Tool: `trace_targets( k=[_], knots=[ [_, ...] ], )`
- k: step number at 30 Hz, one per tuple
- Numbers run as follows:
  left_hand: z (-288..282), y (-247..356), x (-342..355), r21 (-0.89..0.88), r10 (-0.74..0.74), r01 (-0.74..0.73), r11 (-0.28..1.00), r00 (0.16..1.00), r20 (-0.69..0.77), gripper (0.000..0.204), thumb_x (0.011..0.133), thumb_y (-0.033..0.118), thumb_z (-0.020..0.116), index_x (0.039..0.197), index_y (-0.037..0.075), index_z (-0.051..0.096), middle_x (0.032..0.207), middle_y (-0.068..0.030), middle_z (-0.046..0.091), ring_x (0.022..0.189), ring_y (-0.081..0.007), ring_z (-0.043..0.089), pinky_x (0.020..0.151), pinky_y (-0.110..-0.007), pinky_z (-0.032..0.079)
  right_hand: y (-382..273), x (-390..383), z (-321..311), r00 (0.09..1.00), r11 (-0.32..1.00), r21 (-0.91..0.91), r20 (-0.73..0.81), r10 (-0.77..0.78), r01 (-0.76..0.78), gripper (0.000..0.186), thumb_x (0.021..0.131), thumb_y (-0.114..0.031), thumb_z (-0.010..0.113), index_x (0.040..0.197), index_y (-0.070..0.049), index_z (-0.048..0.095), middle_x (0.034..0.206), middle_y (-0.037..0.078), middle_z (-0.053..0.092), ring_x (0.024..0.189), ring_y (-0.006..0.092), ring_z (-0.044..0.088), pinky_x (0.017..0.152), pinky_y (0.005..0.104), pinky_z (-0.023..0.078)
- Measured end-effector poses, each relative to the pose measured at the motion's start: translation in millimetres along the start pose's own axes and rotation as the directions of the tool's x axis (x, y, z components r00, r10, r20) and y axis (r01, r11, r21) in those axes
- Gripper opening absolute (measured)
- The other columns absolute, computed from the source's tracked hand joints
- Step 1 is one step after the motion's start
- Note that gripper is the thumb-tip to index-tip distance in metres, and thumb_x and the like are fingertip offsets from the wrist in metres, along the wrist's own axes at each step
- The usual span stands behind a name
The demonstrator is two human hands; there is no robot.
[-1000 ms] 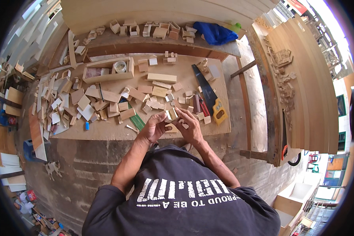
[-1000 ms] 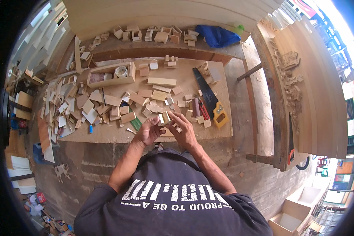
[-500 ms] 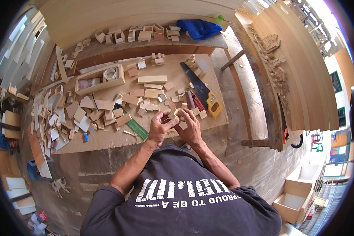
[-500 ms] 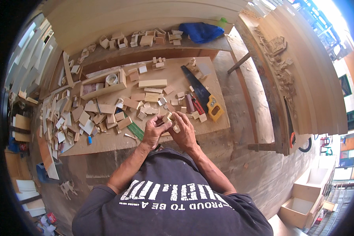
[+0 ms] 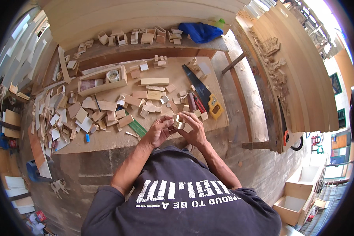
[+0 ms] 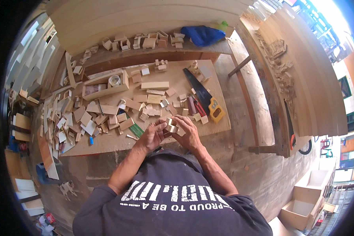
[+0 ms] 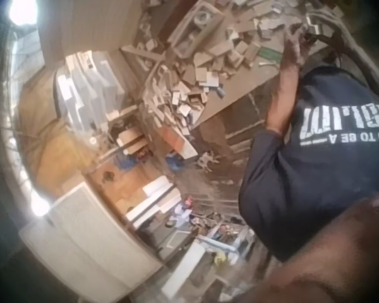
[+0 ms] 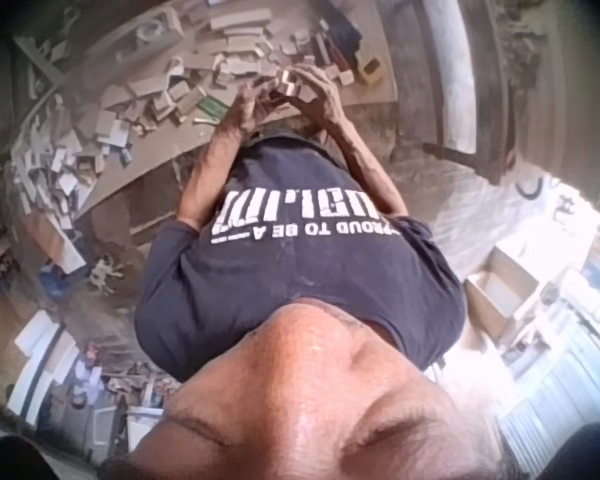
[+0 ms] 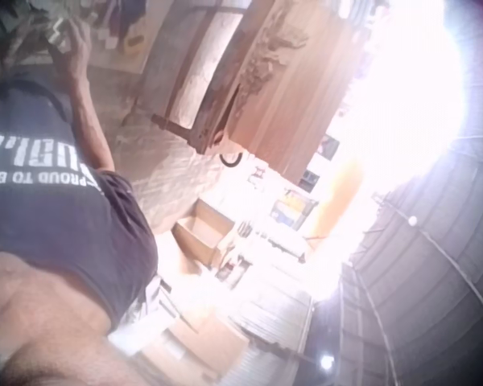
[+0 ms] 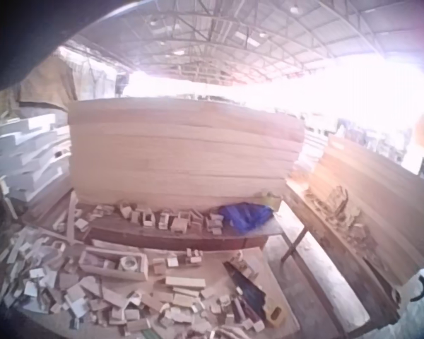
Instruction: The person assembles small wooden blocks by applying glue and joining them together.
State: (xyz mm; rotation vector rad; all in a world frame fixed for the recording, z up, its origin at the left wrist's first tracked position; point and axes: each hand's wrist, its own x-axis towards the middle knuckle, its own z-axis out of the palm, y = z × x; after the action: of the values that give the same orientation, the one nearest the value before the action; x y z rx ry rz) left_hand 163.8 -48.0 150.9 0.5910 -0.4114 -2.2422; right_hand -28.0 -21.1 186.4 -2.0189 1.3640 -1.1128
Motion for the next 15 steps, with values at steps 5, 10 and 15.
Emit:
trace_targets(
  k=[5, 10, 15],
  knots=[
    [-1.0, -3.5, -4.1, -0.071, 0.033, -0.029, 0.997, 0.998, 0.050, 0.014, 0.094, 0.013, 0.067, 0.108, 0.012, 0.066, 0.111, -0.0042, 0.069, 0.106, -0.0194, 0.067, 0.098, -0.041, 0.053, -4.8, 5.9, -3.5, 0.997, 0.998, 0.017, 0.034, -0.064, 0.063, 0.059, 0.068, -0.005, 0.081, 0.123, -0.003, 0.062, 0.124, 0.015, 0.063, 0.111, 0.0331, 0.062, 0.093, 0.0400, 0.052],
    [-13.4, -16.1, -3.9, -0.120, 0.096, -0.086, 0.989, 0.992, 0.081, 0.021, 0.094, 0.012, 0.067, 0.115, 0.010, 0.064, 0.115, -0.0061, 0.068, 0.110, -0.0212, 0.066, 0.101, -0.042, 0.052, -7.6, 7.0, -4.2, 0.993, 0.995, 0.079, 0.102, -0.061, 0.053, 0.060, 0.070, -0.002, 0.078, 0.127, -0.004, 0.060, 0.128, 0.015, 0.060, 0.118, 0.0343, 0.058, 0.098, 0.0409, 0.049],
    [-13.7, -20.5, -1.5, -0.147, 0.102, -0.083, 0.986, 0.987, 0.122, 0.029, 0.093, 0.013, 0.068, 0.121, 0.007, 0.061, 0.119, -0.0080, 0.067, 0.111, -0.0214, 0.065, 0.102, -0.042, 0.051, -5.4, 3.3, -3.9, 0.991, 0.996, 0.070, 0.117, -0.065, 0.057, 0.063, 0.070, 0.000, 0.077, 0.129, -0.005, 0.058, 0.129, 0.015, 0.059, 0.120, 0.0355, 0.056, 0.099, 0.0418, 0.049]
  ],
)
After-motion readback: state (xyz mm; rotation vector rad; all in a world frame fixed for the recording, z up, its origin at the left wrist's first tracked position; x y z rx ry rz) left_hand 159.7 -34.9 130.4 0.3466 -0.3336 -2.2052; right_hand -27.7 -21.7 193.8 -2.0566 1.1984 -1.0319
